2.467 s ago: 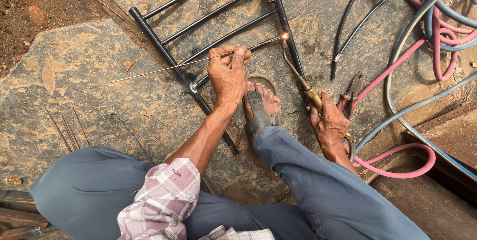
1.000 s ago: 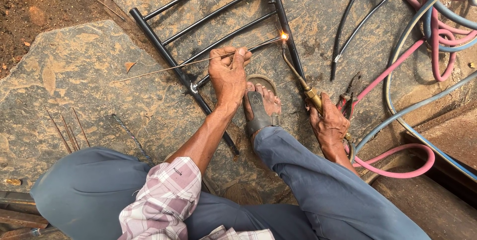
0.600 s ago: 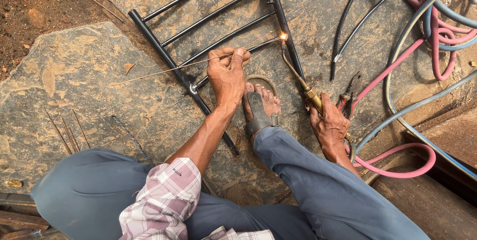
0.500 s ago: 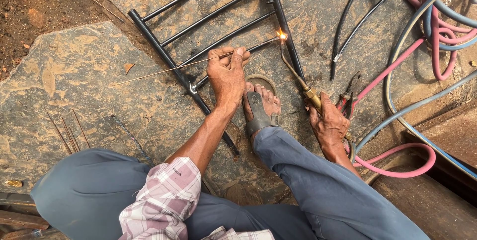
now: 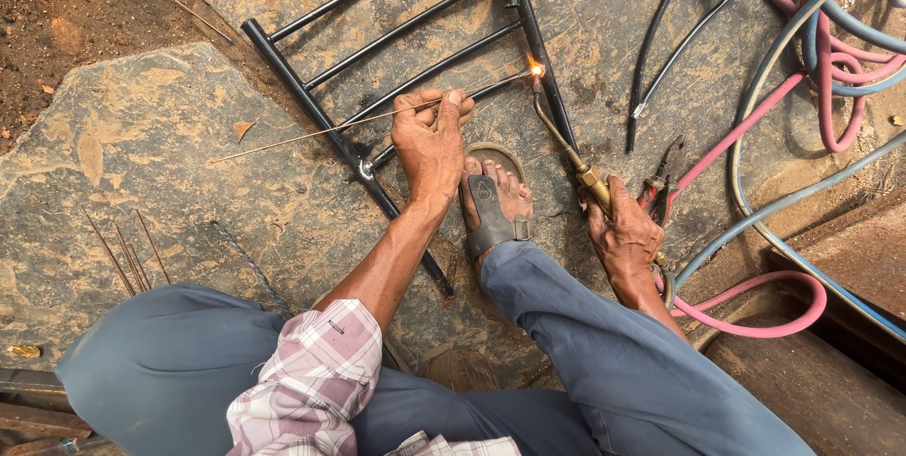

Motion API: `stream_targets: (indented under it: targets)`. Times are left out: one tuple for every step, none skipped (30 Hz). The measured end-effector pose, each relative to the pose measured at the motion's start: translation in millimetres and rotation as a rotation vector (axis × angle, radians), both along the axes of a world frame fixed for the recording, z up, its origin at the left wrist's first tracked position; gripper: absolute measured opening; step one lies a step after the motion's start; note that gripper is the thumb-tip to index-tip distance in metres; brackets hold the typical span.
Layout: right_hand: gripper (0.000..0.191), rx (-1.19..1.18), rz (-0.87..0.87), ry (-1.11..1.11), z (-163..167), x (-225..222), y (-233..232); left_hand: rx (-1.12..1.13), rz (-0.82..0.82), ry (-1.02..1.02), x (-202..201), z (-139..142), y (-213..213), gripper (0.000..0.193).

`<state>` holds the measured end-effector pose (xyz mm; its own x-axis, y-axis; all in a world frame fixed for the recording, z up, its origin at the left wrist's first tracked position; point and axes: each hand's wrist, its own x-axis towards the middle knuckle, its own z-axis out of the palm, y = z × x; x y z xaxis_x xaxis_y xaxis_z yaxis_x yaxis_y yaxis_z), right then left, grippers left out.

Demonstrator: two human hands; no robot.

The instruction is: The person aligns a metal frame on the ground and uses a welding torch and filler rod to weld the joints of the frame. The person systematically moves along the frame, welding each intersection point.

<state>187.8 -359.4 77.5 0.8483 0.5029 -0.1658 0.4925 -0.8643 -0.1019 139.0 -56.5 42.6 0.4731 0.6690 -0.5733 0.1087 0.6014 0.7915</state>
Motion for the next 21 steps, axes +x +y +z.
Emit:
stream_targets:
  targets:
    - [0.052,0.007,0.008,-0.005,0.3,0.1,0.1,0.002,-0.001,-0.002,0.0,-0.1,-0.4,0.022]
    - [0.052,0.005,0.007,-0.005,0.7,0.2,0.3,-0.002,0.004,-0.004,-0.1,-0.2,-0.8,0.023]
    - [0.053,0.003,0.006,-0.005,0.9,0.4,1.2,-0.006,0.009,-0.006,0.0,-0.3,-0.7,0.023]
    - [0.053,0.002,0.005,-0.006,1.0,0.6,1.9,-0.009,0.014,-0.009,0.0,-0.3,-0.9,0.023]
    - [0.053,0.001,0.001,-0.002,1.4,0.9,2.7,-0.003,0.007,-0.006,0.2,-0.4,-0.6,0.023]
    - [0.052,-0.002,-0.003,0.003,2.1,0.7,3.2,0.002,0.0,-0.003,0.1,-0.5,-0.3,0.023]
    - [0.052,-0.005,-0.007,0.008,2.8,0.4,3.8,0.006,-0.007,0.001,0.0,-0.4,0.0,0.023]
    - [0.052,-0.003,-0.01,0.009,2.9,0.4,4.0,0.008,-0.004,-0.002,0.2,-0.4,-0.3,0.023]
    - [0.051,0.0,-0.012,0.011,2.9,0.4,4.3,0.009,0.0,-0.003,0.4,-0.4,-0.3,0.023]
    - [0.051,0.0,-0.014,0.014,3.3,-0.3,3.8,0.009,0.003,-0.003,-0.1,-0.1,-0.9,0.023]
    - [0.051,-0.003,-0.014,0.013,3.1,-0.2,3.5,0.005,0.004,-0.008,-0.1,0.0,-0.8,0.023]
    - [0.051,-0.005,-0.013,0.011,2.3,0.3,2.8,0.002,0.006,-0.014,0.2,0.0,-1.0,0.023]
    - [0.052,-0.008,-0.012,0.011,1.7,0.4,1.9,-0.002,0.008,-0.018,0.0,0.2,-1.2,0.023]
    - [0.052,-0.012,-0.007,0.004,0.7,0.5,1.0,-0.002,0.004,-0.011,-0.3,0.3,-1.3,0.023]
    - [0.052,-0.015,-0.003,-0.005,-0.8,0.9,0.8,-0.002,0.0,-0.005,-0.2,0.2,-0.6,0.023]
    - [0.052,-0.018,0.002,-0.013,-2.0,0.9,0.0,-0.001,-0.005,0.001,-0.3,0.2,-0.6,0.023]
    - [0.052,-0.013,0.001,-0.014,-2.4,0.5,-0.7,-0.003,-0.005,0.002,-0.3,0.2,-0.6,0.023]
    - [0.052,-0.007,0.0,-0.015,-2.8,0.2,-1.2,-0.005,-0.004,0.002,0.0,0.1,-0.3,0.023]
    - [0.053,-0.001,0.001,-0.016,-3.3,0.3,-1.0,-0.007,-0.003,0.002,0.3,-0.1,0.2,0.024]
    - [0.052,-0.005,0.005,-0.019,-3.1,0.1,-1.2,-0.011,0.002,-0.006,0.2,0.1,-0.1,0.024]
    - [0.052,-0.008,0.009,-0.022,-3.0,0.0,-0.6,-0.014,0.007,-0.016,0.4,0.1,-0.2,0.024]
